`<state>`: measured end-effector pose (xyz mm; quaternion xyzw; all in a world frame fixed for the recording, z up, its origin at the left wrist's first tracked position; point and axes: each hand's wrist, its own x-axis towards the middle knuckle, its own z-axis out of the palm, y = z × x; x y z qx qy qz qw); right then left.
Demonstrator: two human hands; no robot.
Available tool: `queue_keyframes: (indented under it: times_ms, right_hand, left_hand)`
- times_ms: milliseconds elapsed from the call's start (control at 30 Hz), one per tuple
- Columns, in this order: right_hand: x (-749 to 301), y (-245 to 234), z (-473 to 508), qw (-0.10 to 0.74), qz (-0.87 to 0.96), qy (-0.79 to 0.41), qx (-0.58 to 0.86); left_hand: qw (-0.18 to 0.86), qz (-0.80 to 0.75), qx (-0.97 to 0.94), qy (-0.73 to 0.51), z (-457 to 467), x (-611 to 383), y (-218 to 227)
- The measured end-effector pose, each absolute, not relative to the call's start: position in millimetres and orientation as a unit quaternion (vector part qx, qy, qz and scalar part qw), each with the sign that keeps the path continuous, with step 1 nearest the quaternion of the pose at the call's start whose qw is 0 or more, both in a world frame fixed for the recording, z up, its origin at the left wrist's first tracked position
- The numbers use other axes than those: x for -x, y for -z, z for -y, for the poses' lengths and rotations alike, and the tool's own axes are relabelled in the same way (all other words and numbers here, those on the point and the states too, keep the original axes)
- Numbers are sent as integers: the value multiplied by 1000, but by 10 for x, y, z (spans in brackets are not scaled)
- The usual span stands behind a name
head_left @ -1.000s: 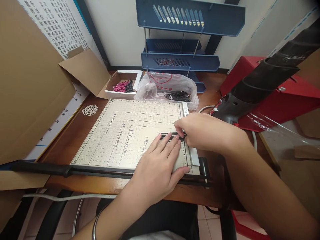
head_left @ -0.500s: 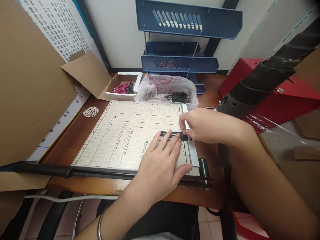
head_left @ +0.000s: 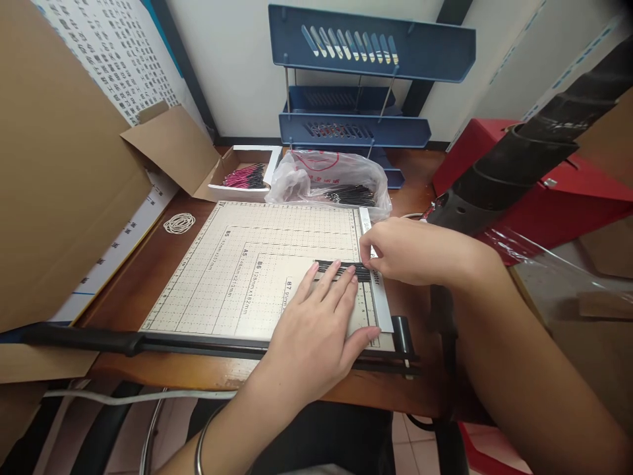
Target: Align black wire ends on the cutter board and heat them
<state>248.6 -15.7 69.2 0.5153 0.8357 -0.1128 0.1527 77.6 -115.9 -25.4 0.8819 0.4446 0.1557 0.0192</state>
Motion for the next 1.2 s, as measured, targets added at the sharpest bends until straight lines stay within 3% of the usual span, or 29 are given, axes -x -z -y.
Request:
queue_keyframes:
  times_ms: [433, 633, 867, 1200]
  right_hand:
    - [-2471, -689, 156, 137, -849, 81, -505]
    - [-2444, -684, 141, 150, -841, 109, -509]
    - [-2401, -674, 166, 145, -853, 81, -495]
    - [-2411, -659, 166, 159, -857, 68, -485]
  left_hand:
    - [-26, -492, -848, -194, 867, -459, -5]
    - [43, -477, -867, -138, 603, -502, -174]
    - [64, -476, -870, -110, 482, -727, -126]
    - [54, -482, -856, -178, 572, -651, -78]
